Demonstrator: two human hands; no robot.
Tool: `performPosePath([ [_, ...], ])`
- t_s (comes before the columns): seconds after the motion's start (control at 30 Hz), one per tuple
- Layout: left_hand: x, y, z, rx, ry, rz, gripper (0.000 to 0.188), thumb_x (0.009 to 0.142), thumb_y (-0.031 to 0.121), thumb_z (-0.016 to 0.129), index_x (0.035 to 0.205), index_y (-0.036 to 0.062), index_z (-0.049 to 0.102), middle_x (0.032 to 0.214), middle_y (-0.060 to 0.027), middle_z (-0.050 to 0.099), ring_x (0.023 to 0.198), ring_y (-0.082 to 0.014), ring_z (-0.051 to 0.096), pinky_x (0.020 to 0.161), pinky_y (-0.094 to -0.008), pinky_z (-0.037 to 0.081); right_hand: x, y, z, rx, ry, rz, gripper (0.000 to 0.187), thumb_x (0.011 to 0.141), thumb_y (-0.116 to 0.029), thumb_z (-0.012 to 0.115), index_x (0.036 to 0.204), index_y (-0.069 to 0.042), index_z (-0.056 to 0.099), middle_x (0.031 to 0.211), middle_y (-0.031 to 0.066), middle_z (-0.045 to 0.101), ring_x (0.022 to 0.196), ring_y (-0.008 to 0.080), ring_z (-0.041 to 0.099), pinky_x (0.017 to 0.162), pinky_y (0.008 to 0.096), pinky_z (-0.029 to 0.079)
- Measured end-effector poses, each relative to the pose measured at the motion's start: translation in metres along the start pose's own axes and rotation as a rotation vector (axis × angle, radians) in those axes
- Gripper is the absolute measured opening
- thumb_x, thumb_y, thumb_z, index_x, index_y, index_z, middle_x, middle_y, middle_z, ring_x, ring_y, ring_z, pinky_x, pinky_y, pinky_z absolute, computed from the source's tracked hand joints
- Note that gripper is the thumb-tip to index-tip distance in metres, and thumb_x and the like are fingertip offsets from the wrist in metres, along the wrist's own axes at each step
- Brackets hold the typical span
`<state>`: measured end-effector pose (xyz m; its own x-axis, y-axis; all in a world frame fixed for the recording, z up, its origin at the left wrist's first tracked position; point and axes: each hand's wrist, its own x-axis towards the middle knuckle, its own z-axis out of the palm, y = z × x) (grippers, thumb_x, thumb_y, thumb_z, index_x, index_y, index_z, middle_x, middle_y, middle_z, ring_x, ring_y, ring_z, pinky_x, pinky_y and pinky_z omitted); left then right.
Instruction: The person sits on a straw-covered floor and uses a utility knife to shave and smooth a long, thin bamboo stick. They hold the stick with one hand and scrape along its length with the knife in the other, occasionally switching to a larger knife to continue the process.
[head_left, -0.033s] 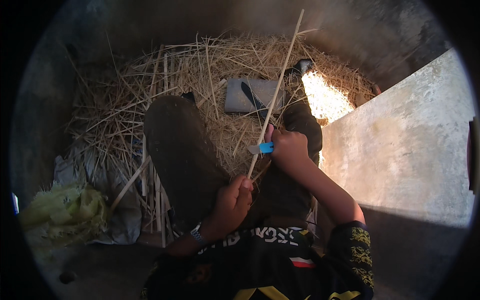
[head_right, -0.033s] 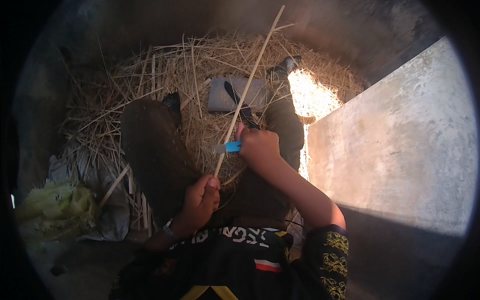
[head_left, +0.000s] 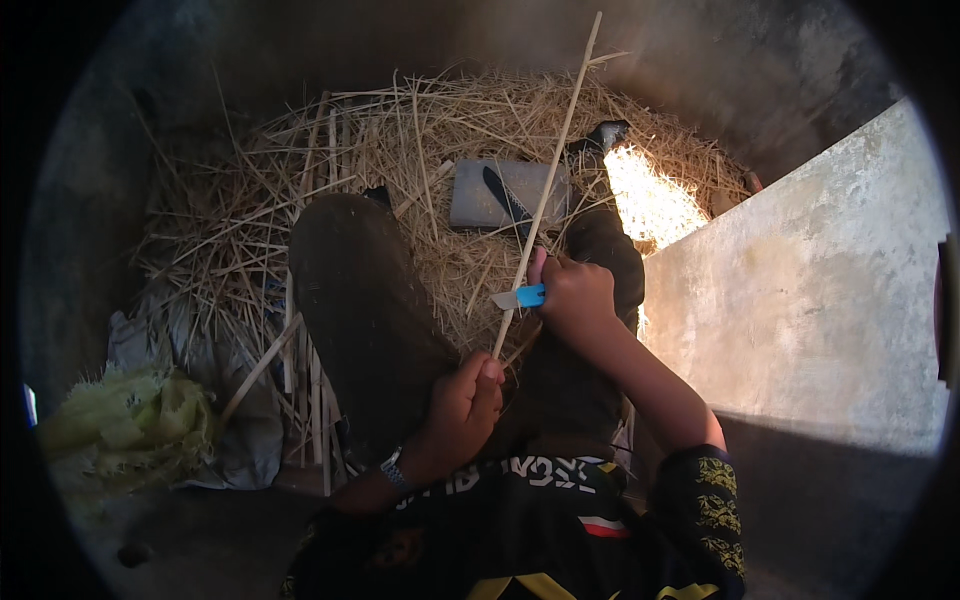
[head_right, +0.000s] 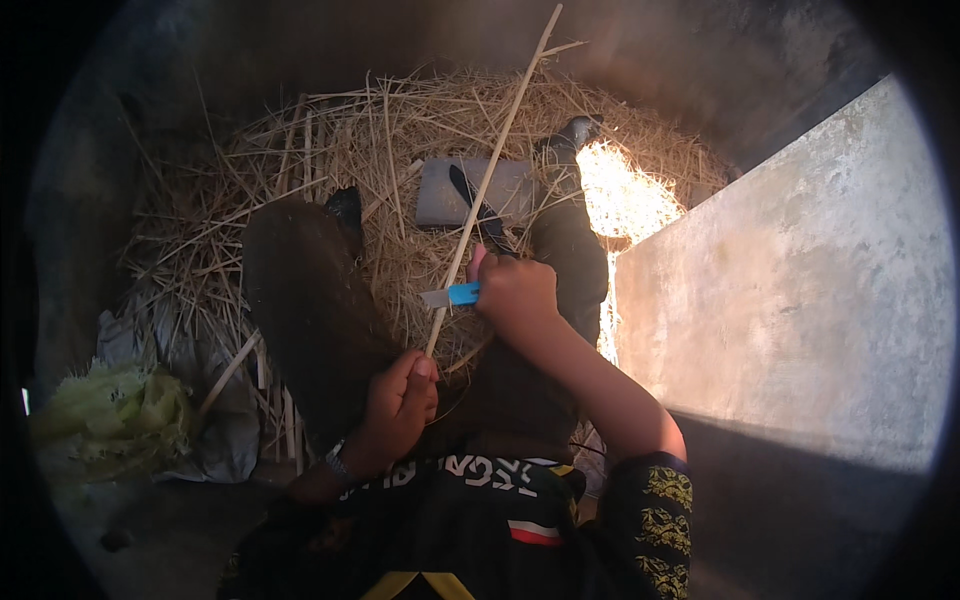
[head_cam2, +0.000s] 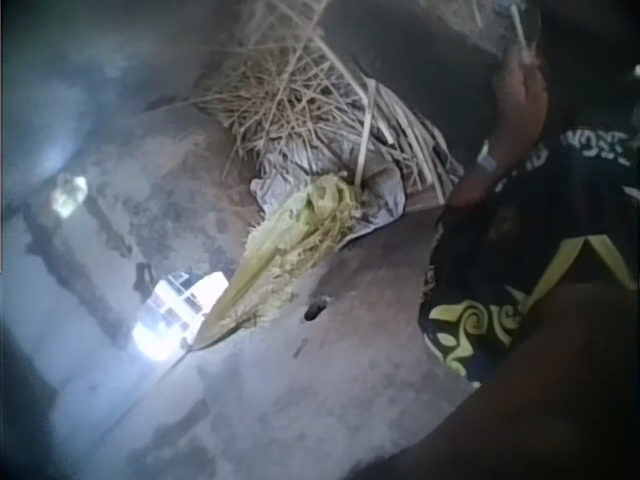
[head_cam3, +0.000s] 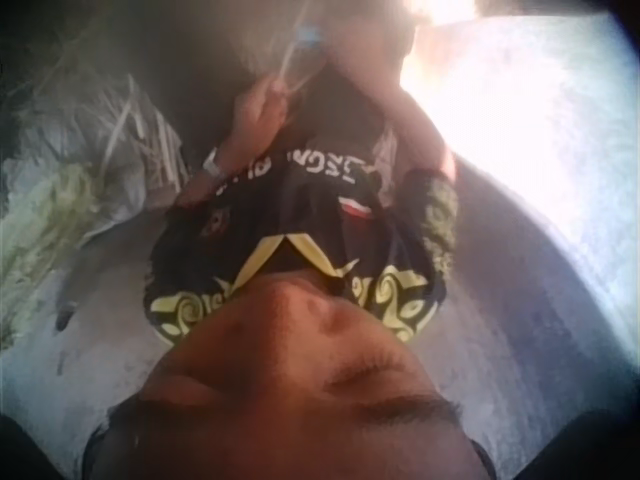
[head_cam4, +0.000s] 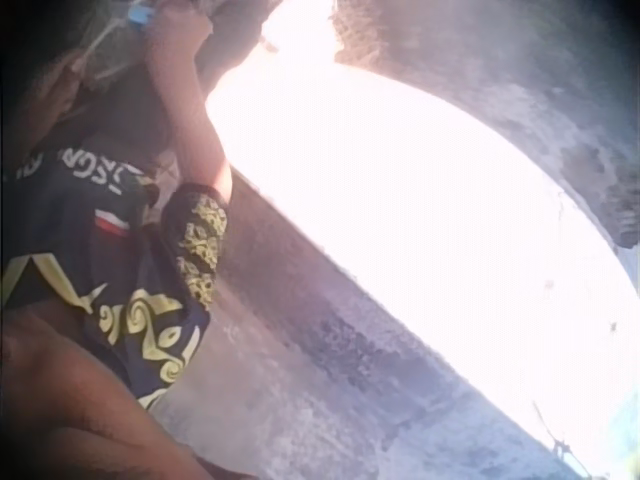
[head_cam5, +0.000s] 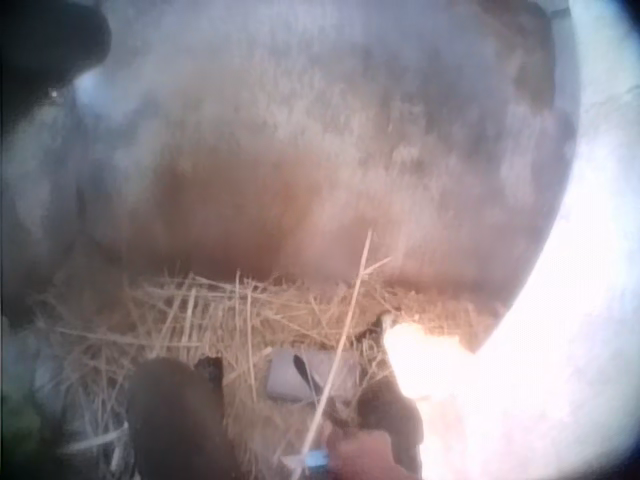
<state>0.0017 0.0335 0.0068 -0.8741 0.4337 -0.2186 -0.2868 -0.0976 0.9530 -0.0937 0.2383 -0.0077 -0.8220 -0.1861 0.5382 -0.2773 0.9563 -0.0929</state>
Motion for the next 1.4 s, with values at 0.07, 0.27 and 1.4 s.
performPosePath([
  [0.07, -0.001, 0.005, 0.0, -0.003, 0.03, 0.006, 0.029, 0.113, 0.026, 0.042, 0.096, 0.0046, 0.049, 0.066, 0.0055, 0.039, 0.057, -0.0016, 0.033, 0.052, -0.0221, 0.033, 0.009, 0.0, 0.008, -0.026, 0.063, 0.017, 0.042, 0.094, -0.018, 0.065, 0.055, -0.008, 0.055, 0.052, 0.0133, 0.059, 0.04, 0.0321, 0.059, 0.039, 0.0442, 0.045],
  [0.27, -0.011, 0.002, -0.001, 0.202, -0.021, 0.029, 0.03, 0.113, 0.027, 0.041, 0.097, 0.0033, 0.05, 0.067, 0.0043, 0.043, 0.059, -0.002, 0.037, 0.055, -0.0215, 0.036, 0.078, 0.094, -0.008, -0.247, -0.12, 0.562, 0.045, 0.103, -0.031, 0.053, 0.069, -0.008, 0.07, 0.064, 0.0133, 0.068, 0.06, 0.0339, 0.07, 0.058, 0.0469, 0.055],
  [1.4, 0.001, 0.004, -0.001, 0.247, -0.068, 0.068, 0.026, 0.111, 0.023, 0.045, 0.096, 0.0033, 0.052, 0.064, 0.0006, 0.051, 0.056, -0.0035, 0.048, 0.054, -0.0234, 0.042, 0.182, 0.187, -0.001, -0.338, -0.275, 0.638, 0.027, 0.09, -0.022, 0.057, 0.096, -0.007, 0.078, 0.092, 0.0163, 0.076, 0.089, 0.0358, 0.075, 0.076, 0.0481, 0.059],
])
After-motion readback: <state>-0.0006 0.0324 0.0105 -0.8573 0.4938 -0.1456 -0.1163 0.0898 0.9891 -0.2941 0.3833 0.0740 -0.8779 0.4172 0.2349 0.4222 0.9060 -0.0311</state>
